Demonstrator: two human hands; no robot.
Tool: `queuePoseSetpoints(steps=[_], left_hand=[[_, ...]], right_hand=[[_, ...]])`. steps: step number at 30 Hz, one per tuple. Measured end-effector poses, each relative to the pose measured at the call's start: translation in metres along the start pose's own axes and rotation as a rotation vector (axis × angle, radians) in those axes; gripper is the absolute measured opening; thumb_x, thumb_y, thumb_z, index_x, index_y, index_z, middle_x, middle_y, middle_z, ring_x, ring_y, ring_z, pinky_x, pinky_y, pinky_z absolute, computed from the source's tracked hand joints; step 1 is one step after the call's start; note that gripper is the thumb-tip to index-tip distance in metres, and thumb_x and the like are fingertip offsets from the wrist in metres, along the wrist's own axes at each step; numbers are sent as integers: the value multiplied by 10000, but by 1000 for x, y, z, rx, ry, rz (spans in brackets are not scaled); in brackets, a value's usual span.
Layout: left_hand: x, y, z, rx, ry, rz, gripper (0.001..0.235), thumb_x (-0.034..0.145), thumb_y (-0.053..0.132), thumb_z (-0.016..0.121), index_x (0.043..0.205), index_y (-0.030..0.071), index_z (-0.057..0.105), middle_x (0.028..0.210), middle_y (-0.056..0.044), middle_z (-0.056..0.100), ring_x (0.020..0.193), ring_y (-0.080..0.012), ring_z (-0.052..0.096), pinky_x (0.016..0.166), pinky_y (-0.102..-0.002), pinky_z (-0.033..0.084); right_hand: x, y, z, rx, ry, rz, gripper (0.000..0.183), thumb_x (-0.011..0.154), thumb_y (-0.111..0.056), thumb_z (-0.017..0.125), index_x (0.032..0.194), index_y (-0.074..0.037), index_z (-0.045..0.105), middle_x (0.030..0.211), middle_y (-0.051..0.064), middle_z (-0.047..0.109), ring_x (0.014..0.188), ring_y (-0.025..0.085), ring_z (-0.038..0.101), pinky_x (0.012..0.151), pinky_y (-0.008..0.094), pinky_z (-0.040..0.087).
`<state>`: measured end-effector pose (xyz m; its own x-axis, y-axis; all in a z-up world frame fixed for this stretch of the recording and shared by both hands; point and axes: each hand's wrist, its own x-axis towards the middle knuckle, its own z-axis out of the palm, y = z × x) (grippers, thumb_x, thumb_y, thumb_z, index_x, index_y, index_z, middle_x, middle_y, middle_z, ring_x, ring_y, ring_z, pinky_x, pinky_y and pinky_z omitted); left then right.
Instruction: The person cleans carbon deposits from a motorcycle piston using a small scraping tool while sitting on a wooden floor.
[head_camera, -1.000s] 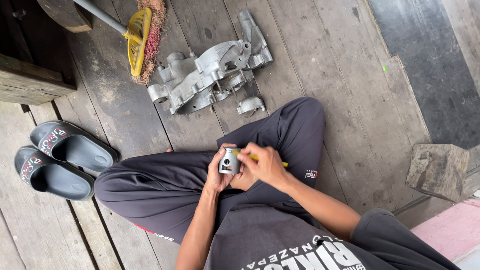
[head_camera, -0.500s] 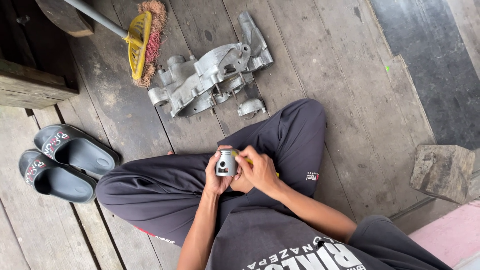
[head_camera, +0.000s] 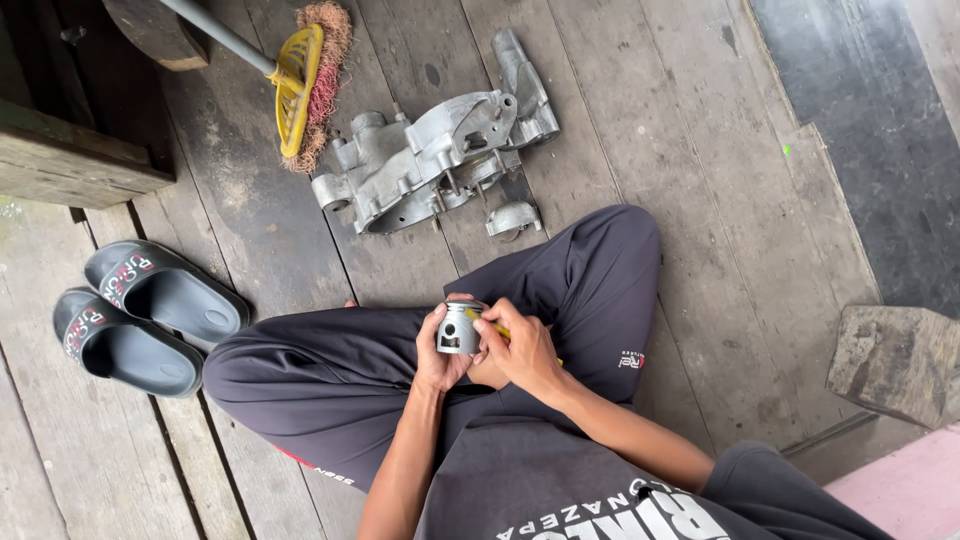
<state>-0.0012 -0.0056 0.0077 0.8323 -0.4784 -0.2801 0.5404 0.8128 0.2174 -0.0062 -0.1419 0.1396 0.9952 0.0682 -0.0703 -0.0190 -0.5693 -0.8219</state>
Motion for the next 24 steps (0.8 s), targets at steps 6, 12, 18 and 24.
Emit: queuePoseSetpoints(steps=[6,12,18,24], left_hand=[[1,0,-9,-48,19,26,500,990,480,434,1297,91,502,1119,-259,538,696,-317,640,402,-363,540],[1,1,-9,-57,42,0,476,993,460,449,1289,93,512,1101,-270,568,639,-365,636,397,-377,508],[3,0,-9,-72,28,-14,481,991,476,442,1281,100,523,1090,-255,562,656,-361,635,405,-376,516],[-2,3,-5,-71,78,-39,502,980,494,460,1278,100,549,1064,-244,596,632,-354,619,403,-373,502]], right_hand=[[-10,5,6,-21,-58,-76,141,968,-294,659,972,-154,669,598,-18,745,639,244,766,584,359,601],[14,3,-7,-158,-34,-34,131,966,-301,655,1006,-177,662,537,118,665,643,375,725,588,485,558],[20,29,-14,-201,-47,-88,134,957,-297,680,965,-164,663,502,62,622,547,324,704,513,387,544],[24,20,-20,-256,-168,-10,135,910,-359,695,975,-242,679,666,84,741,753,375,736,642,522,564]])
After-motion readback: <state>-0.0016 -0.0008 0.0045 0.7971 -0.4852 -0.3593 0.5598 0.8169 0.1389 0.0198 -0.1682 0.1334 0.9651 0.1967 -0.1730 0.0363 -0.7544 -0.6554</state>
